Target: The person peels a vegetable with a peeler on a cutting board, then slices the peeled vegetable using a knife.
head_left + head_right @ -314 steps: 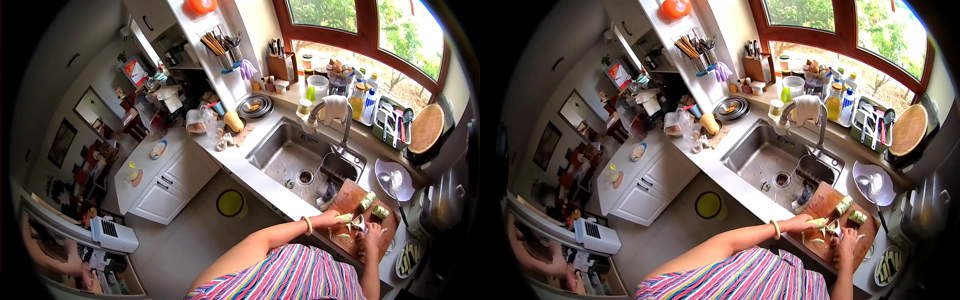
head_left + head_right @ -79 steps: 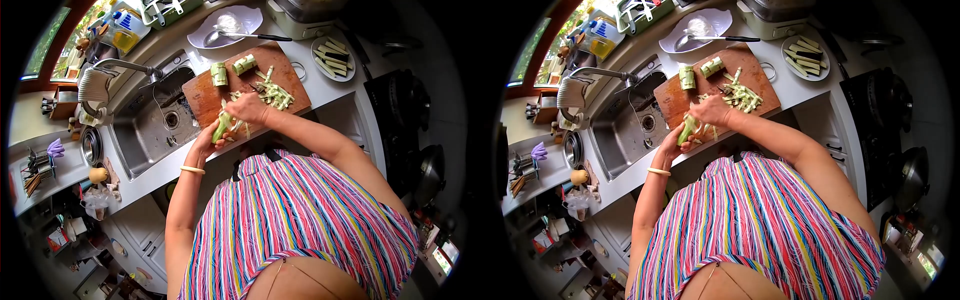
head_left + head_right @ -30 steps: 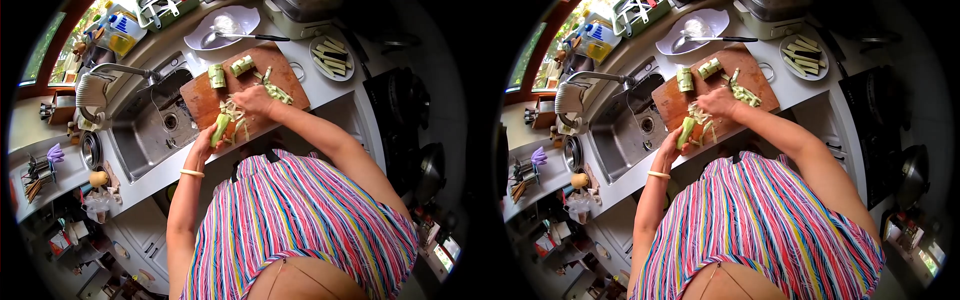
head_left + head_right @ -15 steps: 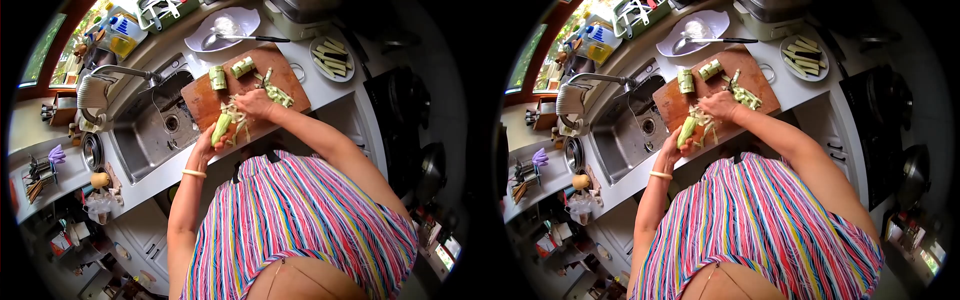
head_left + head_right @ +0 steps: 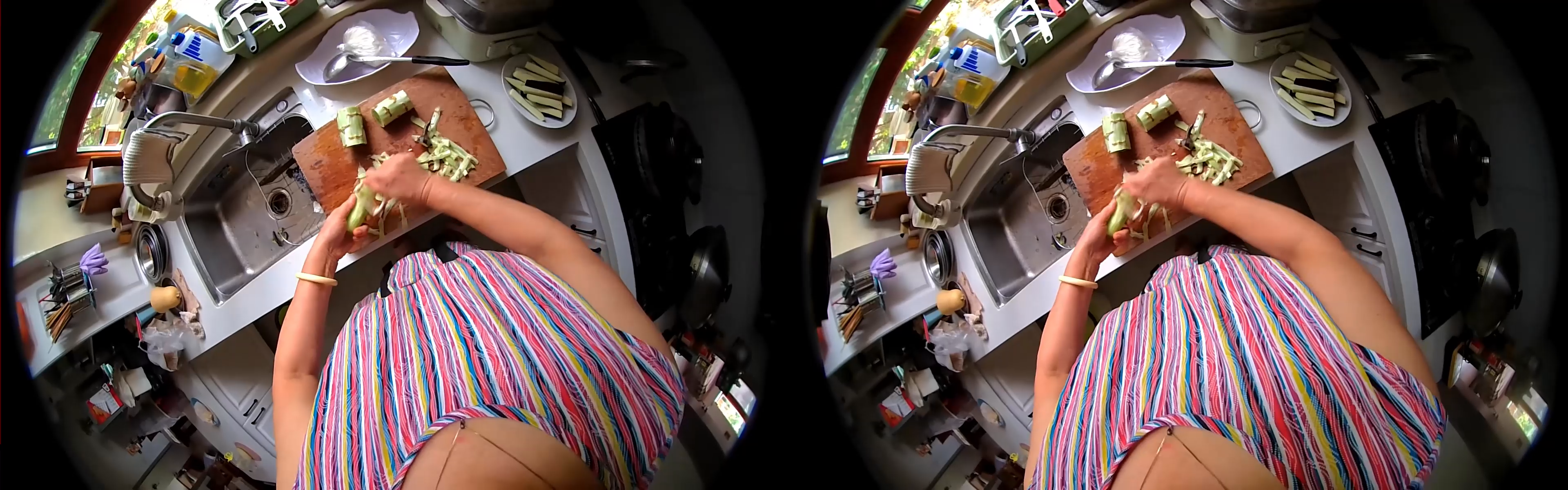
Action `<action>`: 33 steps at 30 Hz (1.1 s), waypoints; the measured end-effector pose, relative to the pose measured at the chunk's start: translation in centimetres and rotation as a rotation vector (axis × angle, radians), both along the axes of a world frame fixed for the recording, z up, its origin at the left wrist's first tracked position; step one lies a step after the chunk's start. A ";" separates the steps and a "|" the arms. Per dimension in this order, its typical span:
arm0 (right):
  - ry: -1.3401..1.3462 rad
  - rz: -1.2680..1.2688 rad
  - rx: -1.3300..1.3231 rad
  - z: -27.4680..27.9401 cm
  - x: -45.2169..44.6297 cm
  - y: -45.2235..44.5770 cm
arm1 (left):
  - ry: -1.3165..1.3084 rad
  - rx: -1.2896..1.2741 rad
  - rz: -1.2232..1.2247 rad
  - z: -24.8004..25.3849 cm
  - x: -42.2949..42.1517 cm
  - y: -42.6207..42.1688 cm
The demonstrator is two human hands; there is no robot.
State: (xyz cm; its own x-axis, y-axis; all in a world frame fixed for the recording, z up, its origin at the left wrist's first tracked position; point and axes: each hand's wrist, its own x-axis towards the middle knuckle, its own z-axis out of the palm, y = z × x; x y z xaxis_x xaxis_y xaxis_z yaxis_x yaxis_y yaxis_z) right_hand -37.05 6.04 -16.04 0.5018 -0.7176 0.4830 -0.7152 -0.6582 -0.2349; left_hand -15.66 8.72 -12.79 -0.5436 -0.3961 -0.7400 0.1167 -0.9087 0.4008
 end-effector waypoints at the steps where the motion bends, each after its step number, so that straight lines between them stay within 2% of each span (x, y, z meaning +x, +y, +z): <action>1: 0.089 -0.065 0.013 -0.8 -1.4 -0.7 | -0.023 -0.007 0.032 0.2 0.5 0.1; 2: 0.178 -0.127 0.021 -1.4 -3.4 -1.4 | -0.046 -0.018 0.068 0.4 0.8 0.0; 3: 0.279 -0.204 0.182 -0.5 -4.5 -1.6 | -0.122 -0.006 0.141 1.2 0.5 0.2; 4: 0.043 -0.250 0.147 -0.6 -5.0 -1.6 | -0.121 -0.009 0.139 1.1 0.6 0.3; 6: 0.169 -0.124 0.020 0.8 -3.6 -1.4 | -0.117 -0.015 0.125 1.0 0.4 0.3; 8: 0.090 -0.011 -0.025 1.6 -0.5 -0.4 | -0.070 0.020 0.099 0.8 -0.1 0.3; 9: -0.056 0.039 0.020 2.8 0.7 0.5 | -0.103 -0.006 0.121 1.0 -0.7 0.4; 10: -0.042 0.092 0.069 2.6 1.0 0.7 | -0.083 -0.040 0.090 0.8 -0.5 0.4; 12: 0.122 -0.043 0.070 1.2 -0.6 -0.2 | -0.050 -0.107 0.029 0.6 0.2 0.4; 13: 0.259 -0.033 -0.008 0.7 -2.3 -1.0 | -0.098 -0.071 0.038 1.4 0.2 0.7; 16: 0.086 -0.172 0.134 0.4 -4.2 -1.4 | -0.059 -0.022 0.079 1.5 0.7 0.9; 18: -0.015 -0.083 -0.020 0.7 -1.8 -1.1 | -0.096 -0.028 0.077 1.5 0.3 0.7; 20: -0.094 0.081 0.011 3.3 0.7 0.5 | -0.116 -0.066 0.073 1.0 -0.5 0.4; 21: -0.164 0.037 0.000 2.5 0.9 0.6 | -0.132 -0.087 0.105 1.2 -0.8 0.4; 24: 0.128 -0.131 0.017 0.6 -2.4 -0.9 | -0.115 -0.073 0.058 1.8 0.3 0.5; 25: 0.030 -0.222 0.203 0.8 -3.5 -1.0 | -0.116 -0.058 0.062 2.2 0.3 0.6; 28: 0.023 -0.059 0.054 2.6 -0.8 -0.3 | -0.154 -0.060 0.076 1.4 -0.8 0.3; 29: -0.113 0.002 0.053 3.6 0.4 0.4 | -0.149 -0.093 0.064 1.6 -1.3 0.2; 30: -0.141 0.002 0.071 2.9 0.9 0.7 | -0.146 -0.125 0.053 2.1 -1.8 0.1; 33: 0.266 -0.087 -0.012 -0.8 -3.7 -1.0 | -0.132 -0.069 0.077 2.6 -0.1 0.2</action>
State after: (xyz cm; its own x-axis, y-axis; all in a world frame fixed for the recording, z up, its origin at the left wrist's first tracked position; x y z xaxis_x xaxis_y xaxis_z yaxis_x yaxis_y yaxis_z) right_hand -40.70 5.08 -16.87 0.5490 -0.7583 0.3514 -0.8046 -0.5934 -0.0234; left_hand -15.71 8.87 -10.24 -0.4093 -0.4854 -0.7726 0.1270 -0.8688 0.4786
